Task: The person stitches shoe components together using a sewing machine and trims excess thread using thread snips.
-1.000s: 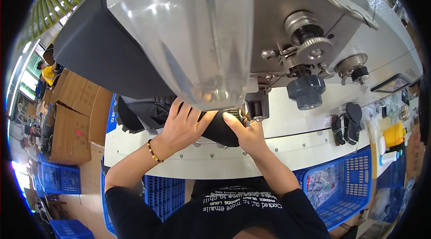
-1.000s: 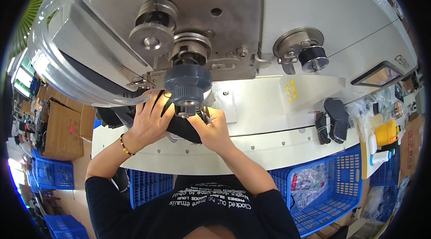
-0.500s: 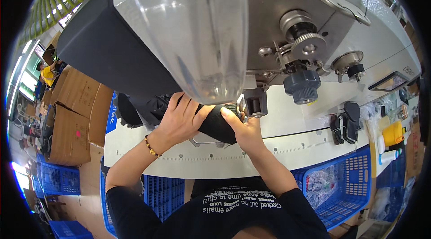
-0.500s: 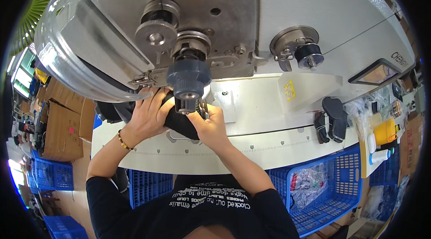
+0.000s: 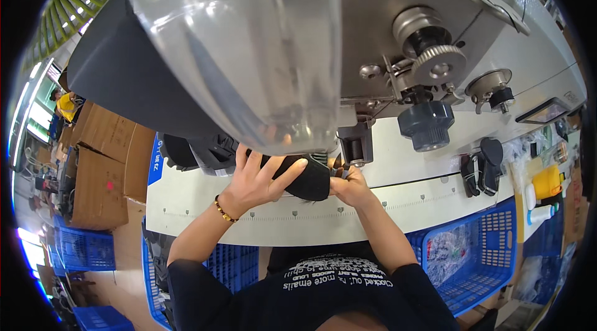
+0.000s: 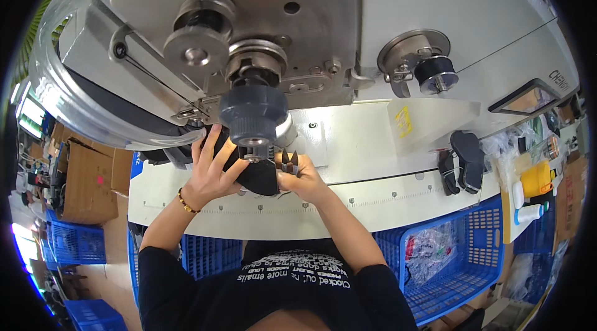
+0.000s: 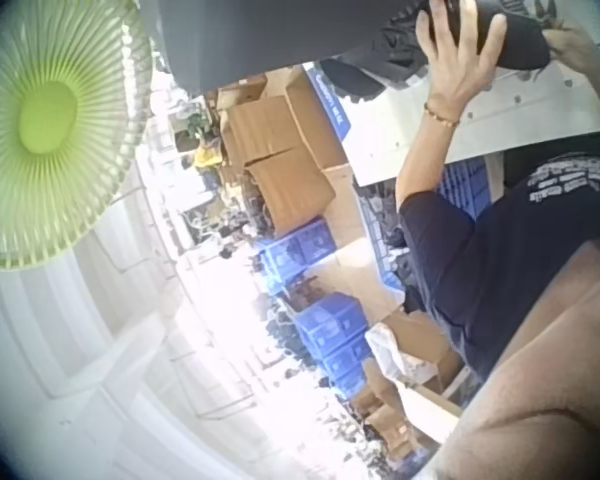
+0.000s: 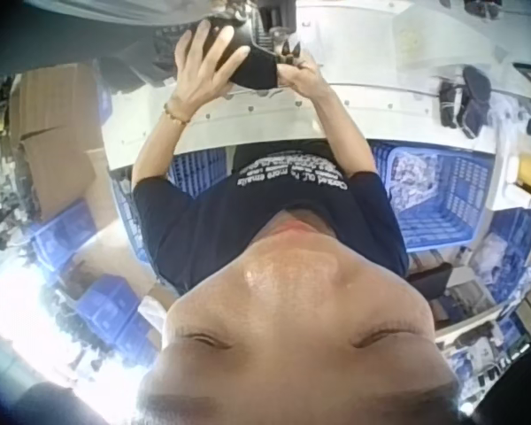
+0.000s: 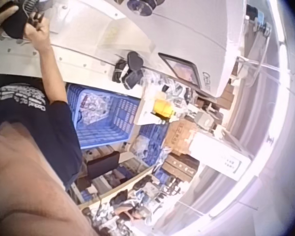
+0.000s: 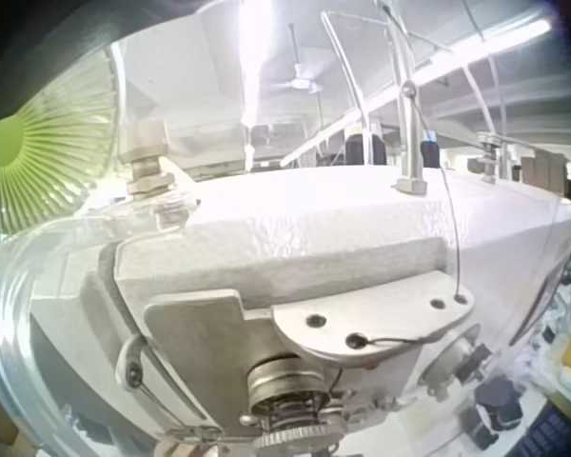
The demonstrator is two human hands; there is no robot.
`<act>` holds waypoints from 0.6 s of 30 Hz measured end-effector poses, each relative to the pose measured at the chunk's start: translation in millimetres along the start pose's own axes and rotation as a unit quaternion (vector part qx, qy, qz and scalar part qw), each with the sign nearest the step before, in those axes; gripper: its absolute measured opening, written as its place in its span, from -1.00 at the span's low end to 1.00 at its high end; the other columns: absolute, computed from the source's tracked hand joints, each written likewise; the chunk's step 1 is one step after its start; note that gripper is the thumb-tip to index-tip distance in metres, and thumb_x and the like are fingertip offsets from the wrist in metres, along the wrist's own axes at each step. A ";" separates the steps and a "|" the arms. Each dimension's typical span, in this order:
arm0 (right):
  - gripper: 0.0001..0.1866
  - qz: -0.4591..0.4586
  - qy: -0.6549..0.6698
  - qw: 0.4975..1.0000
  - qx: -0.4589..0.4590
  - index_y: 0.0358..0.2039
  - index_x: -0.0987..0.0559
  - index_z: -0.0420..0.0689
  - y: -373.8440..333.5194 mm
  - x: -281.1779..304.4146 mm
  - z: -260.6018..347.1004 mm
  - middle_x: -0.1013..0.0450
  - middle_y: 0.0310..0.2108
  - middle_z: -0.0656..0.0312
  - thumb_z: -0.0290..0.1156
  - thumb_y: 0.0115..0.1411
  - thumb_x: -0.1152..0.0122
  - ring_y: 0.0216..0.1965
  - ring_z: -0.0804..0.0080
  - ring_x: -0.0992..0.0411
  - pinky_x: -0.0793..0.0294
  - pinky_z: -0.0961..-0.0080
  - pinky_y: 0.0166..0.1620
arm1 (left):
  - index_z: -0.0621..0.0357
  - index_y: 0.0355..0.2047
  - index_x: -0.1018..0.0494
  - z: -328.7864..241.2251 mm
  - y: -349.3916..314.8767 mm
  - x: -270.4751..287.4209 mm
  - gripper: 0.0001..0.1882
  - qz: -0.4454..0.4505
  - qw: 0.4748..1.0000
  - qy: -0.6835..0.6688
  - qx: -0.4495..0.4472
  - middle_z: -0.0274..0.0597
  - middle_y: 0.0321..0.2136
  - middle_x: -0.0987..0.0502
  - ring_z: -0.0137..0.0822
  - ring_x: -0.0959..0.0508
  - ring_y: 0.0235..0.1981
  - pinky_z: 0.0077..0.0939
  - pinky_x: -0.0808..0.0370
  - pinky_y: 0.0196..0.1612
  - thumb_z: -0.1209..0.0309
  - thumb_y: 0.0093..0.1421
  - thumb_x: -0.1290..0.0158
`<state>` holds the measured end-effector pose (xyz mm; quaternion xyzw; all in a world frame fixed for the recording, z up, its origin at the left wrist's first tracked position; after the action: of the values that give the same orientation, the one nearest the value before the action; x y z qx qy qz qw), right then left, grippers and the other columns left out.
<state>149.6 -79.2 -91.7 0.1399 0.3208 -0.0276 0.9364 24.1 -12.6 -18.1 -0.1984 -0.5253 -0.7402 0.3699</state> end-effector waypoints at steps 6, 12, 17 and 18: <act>-0.94 -0.118 -0.164 0.979 0.026 -0.44 -0.44 -0.23 -7.0 -9.0 2.7 -0.36 -0.56 0.40 -0.55 0.03 -0.08 -0.57 0.77 -0.26 -0.22 0.82 -0.56 | -0.13 -0.31 -0.38 -3.6 11.9 9.8 -0.48 -0.012 0.998 -0.053 0.024 -0.07 -0.20 -0.33 0.24 -0.26 -0.03 0.15 -0.15 -0.05 0.30 -0.42 -0.20; -0.91 -0.119 -0.124 0.982 0.080 -0.38 -0.48 -0.26 -14.2 -11.9 11.9 -0.40 -0.51 0.37 -0.57 0.05 -0.06 -0.53 0.76 -0.29 -0.26 0.79 -0.50 | -0.20 -0.23 -0.42 -2.1 8.6 9.1 -0.37 0.048 0.995 -0.075 0.045 -0.10 -0.17 -0.32 0.27 -0.23 -0.01 0.21 -0.11 -0.03 0.28 -0.49 -0.19; -0.89 -0.081 -0.160 0.984 0.014 -0.37 -0.48 -0.27 -12.9 -6.4 7.8 -0.41 -0.51 0.38 -0.57 0.06 -0.04 -0.52 0.76 -0.29 -0.28 0.80 -0.46 | -0.23 -0.18 -0.41 -7.1 3.6 5.3 -0.46 0.036 0.998 -0.032 0.042 -0.18 -0.12 -0.30 0.20 -0.26 -0.03 0.25 -0.12 -0.04 0.29 -0.32 -0.12; -0.89 -0.097 -0.143 0.985 0.016 -0.37 -0.47 -0.27 -12.8 -5.4 7.9 -0.40 -0.51 0.38 -0.57 0.05 -0.04 -0.52 0.76 -0.29 -0.28 0.80 -0.46 | -0.25 -0.16 -0.40 -7.0 4.9 5.5 -0.54 0.030 0.998 -0.035 0.049 -0.24 -0.12 -0.31 0.15 -0.26 -0.02 0.26 -0.09 0.00 0.31 -0.18 -0.06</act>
<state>148.2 -93.9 -85.5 0.1175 0.1948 -0.1426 0.9633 24.9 -21.8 -13.8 -0.2214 -0.5672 -0.6948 0.3828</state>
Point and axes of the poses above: each hand's wrist, its own y-axis towards the middle knuckle, its own x-axis out of the back of the hand, z = x × y, the point moved 5 cm from there along y, towards the middle knuckle
